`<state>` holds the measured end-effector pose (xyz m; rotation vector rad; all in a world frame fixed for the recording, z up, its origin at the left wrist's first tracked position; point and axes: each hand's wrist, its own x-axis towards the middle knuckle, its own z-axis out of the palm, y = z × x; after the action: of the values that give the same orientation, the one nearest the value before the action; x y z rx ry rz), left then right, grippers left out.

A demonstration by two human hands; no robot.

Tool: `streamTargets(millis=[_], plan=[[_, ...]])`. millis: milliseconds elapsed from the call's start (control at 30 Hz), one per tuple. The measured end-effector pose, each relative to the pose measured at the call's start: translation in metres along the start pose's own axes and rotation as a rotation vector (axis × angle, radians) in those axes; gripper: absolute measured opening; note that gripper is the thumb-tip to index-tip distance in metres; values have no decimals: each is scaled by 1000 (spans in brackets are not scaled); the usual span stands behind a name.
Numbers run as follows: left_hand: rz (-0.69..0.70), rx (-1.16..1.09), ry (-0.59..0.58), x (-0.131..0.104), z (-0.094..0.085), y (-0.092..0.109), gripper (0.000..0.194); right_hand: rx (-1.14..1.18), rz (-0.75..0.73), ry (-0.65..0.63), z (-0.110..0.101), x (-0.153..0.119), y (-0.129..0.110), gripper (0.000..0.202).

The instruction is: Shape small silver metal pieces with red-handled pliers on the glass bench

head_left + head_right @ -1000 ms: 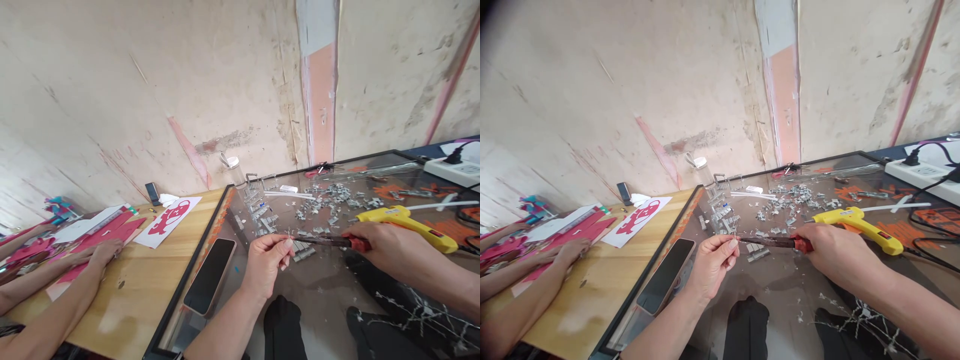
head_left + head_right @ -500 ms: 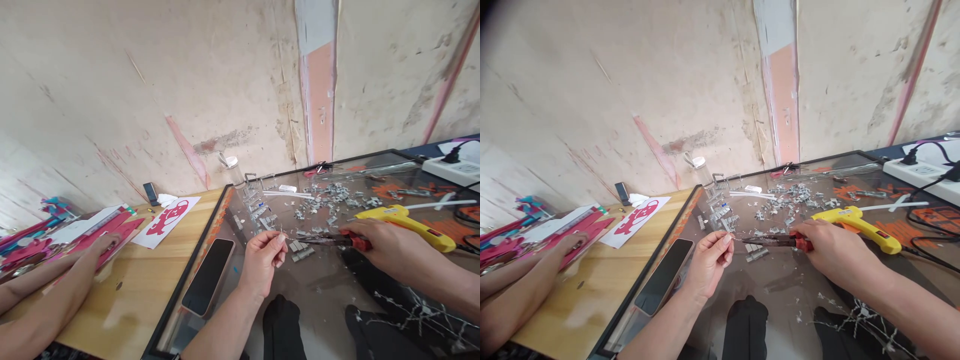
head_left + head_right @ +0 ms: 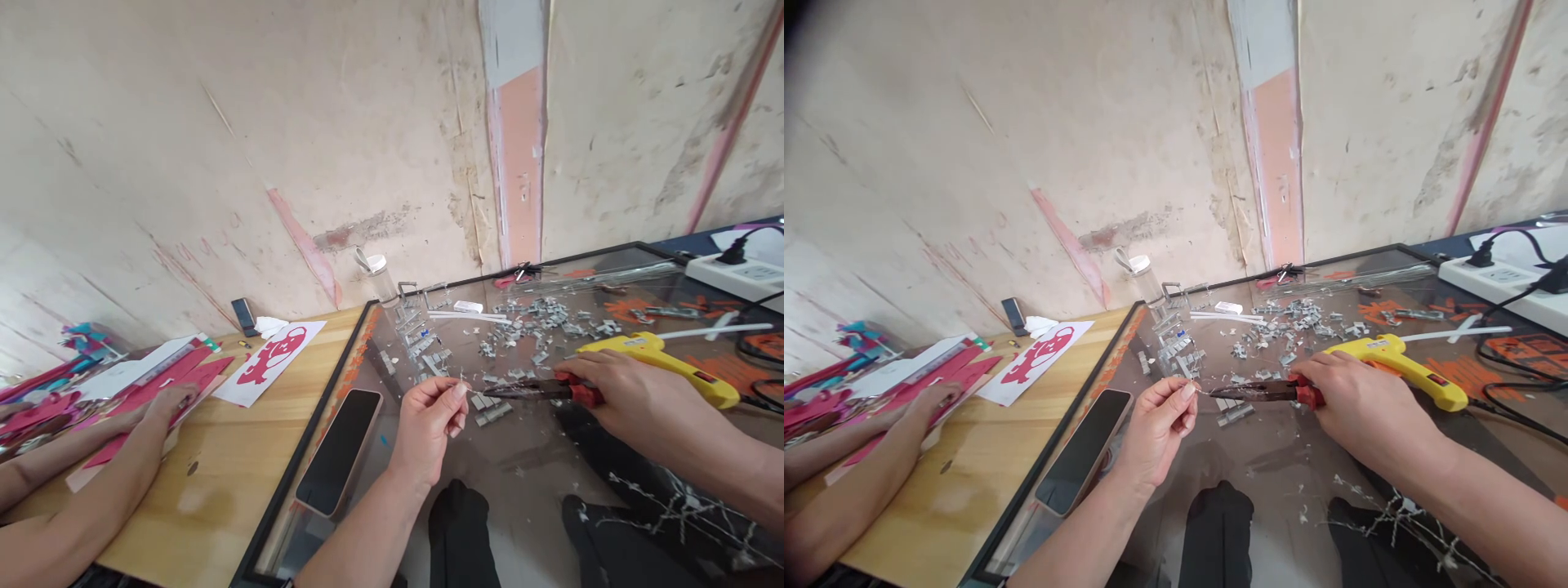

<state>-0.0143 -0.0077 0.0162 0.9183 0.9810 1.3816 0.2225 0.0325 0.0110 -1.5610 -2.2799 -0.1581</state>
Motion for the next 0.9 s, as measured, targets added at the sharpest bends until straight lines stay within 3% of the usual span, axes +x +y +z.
streamTargets(millis=[100, 267, 600, 900], plan=[[-5, 5, 10, -1, 2, 1, 24, 14, -13, -87, -2, 0, 0, 29], [-8, -25, -17, 0, 0, 0, 21, -10, 17, -123, -7, 0, -2, 25], [-41, 12, 3, 1, -1, -4, 21, -78, 23, -91, -12, -1, -6, 22], [-21, 127, -17, 3, -3, -1, 23, -76, 27, -45, -4, 2, 0, 27]])
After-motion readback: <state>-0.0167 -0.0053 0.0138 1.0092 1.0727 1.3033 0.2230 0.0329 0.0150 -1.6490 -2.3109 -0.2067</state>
